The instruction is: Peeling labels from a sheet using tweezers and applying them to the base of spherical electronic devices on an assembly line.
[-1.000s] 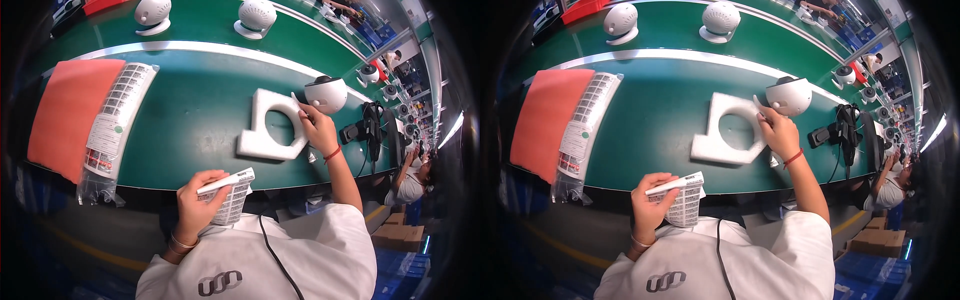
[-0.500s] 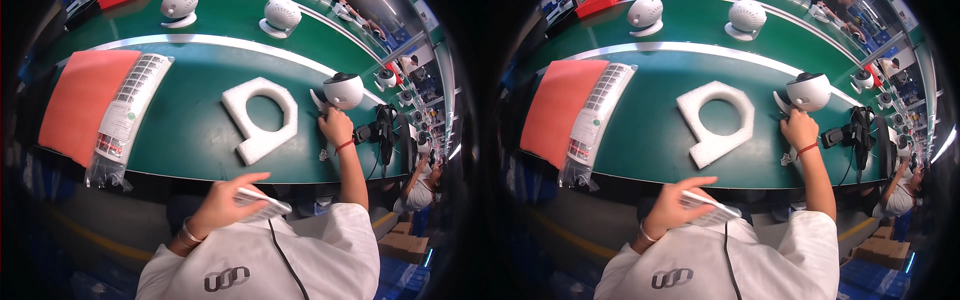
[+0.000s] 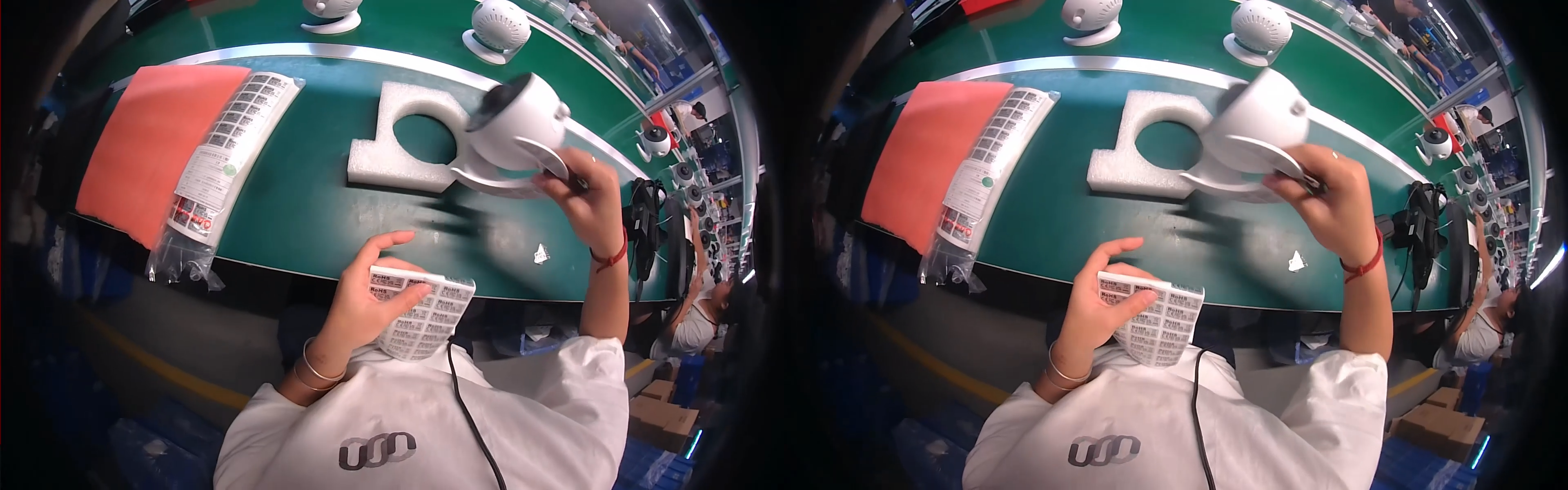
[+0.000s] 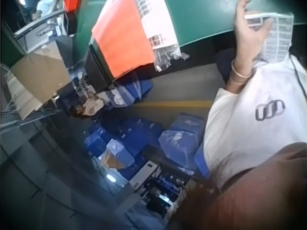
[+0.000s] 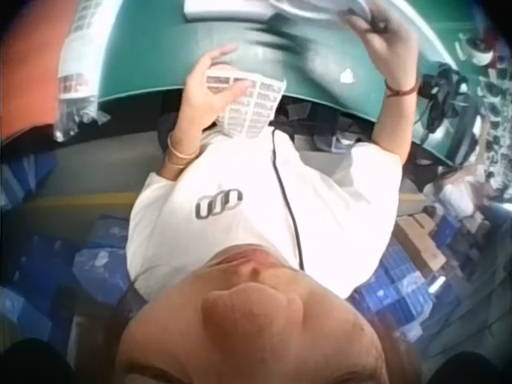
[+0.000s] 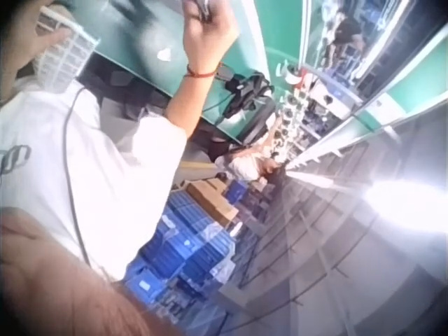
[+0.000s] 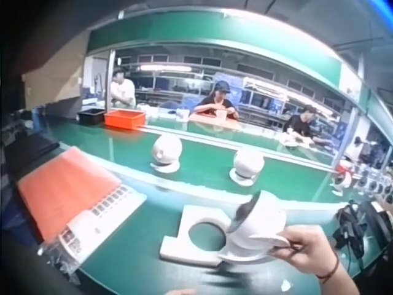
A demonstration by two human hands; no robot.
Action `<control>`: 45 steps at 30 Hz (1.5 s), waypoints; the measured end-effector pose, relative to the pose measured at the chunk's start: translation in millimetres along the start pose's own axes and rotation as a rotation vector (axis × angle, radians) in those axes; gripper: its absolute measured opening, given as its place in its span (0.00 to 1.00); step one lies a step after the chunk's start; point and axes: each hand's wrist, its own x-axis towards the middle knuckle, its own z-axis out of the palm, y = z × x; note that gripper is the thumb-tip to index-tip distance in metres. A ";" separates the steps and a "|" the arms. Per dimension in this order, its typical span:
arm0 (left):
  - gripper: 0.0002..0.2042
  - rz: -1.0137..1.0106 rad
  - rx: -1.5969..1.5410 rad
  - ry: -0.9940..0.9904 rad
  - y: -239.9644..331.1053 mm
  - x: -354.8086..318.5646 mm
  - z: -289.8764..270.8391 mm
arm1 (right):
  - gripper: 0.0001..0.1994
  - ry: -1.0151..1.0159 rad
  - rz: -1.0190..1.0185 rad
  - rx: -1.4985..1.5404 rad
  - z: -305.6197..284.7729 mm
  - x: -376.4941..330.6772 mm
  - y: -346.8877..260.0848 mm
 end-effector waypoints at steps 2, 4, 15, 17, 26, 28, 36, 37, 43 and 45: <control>0.27 0.072 0.050 0.032 -2.0 -2.2 0.8 | 0.09 -0.055 -0.033 0.089 11.6 18.6 -8.4; 0.24 0.134 0.030 0.075 -4.1 -4.6 -0.5 | 0.08 -0.137 -0.062 0.085 23.6 39.6 -13.6; 0.08 0.396 0.240 0.302 -12.5 -8.4 -13.0 | 0.15 -0.212 -0.297 0.137 71.0 -24.9 -57.4; 0.08 0.407 0.257 0.274 -12.0 -8.5 -16.6 | 0.10 -0.309 -0.243 0.244 81.5 -37.2 -57.2; 0.14 0.310 0.046 0.257 -17.4 -4.6 -14.6 | 0.10 -0.208 -0.034 0.612 104.4 -50.1 -57.2; 0.15 0.327 0.096 0.266 -16.8 -4.7 -15.7 | 0.13 -0.138 0.092 0.559 105.2 -53.0 -50.0; 0.21 0.359 0.165 0.329 -12.6 -1.0 -17.5 | 0.10 0.211 0.198 0.209 80.1 -64.7 -24.1; 0.21 0.350 0.168 0.328 -12.0 -0.4 -18.1 | 0.08 0.137 0.208 0.082 69.2 -69.6 -23.2; 0.21 0.364 0.211 0.339 -11.3 3.6 -19.7 | 0.17 -0.060 0.273 0.114 50.0 -88.5 -26.3; 0.21 0.375 0.234 0.335 -11.7 4.4 -19.0 | 0.17 -0.025 0.144 0.043 55.0 -86.6 -30.7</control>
